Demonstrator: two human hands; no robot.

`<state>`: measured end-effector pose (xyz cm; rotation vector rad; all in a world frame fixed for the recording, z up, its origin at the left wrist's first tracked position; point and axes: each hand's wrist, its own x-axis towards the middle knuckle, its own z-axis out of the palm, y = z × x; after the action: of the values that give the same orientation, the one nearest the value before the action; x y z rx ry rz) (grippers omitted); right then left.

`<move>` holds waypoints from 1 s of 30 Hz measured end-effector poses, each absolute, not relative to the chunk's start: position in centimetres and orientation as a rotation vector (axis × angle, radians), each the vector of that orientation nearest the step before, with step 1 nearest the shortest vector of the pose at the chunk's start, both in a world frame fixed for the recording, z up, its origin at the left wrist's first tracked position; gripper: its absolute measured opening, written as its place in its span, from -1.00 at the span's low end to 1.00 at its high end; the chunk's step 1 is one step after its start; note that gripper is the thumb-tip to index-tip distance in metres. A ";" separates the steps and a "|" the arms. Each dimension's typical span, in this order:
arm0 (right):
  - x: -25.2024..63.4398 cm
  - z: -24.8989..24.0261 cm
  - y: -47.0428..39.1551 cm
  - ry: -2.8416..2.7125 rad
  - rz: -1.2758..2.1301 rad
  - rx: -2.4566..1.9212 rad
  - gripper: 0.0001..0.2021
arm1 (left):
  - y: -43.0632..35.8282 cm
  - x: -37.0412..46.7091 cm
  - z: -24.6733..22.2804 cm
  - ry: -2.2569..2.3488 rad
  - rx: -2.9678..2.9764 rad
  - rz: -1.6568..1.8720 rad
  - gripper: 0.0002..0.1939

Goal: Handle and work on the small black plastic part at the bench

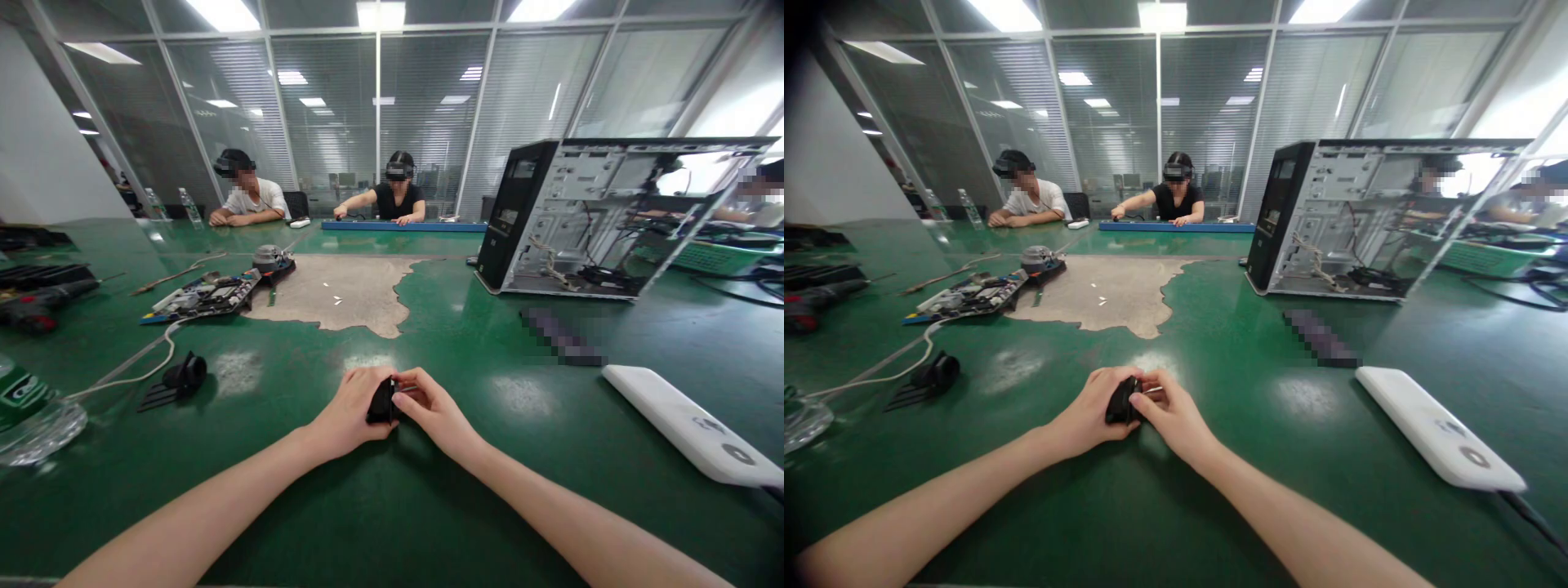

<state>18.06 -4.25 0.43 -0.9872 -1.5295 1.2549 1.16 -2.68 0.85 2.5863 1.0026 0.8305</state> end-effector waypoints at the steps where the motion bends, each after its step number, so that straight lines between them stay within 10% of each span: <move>1: 18.1 0.4 -4.2 -1.531 1.259 -0.983 -0.77 | -2.6 1.1 0.9 0.998 2.579 0.816 -0.41; 30: 18.4 0.7 -4.6 -1.579 1.291 -0.952 -0.77 | -2.4 0.8 0.9 0.956 2.541 0.716 -0.36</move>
<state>18.40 -4.55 0.65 -0.9516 -1.5787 1.2906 0.80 -2.36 0.87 2.5407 0.9562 0.7159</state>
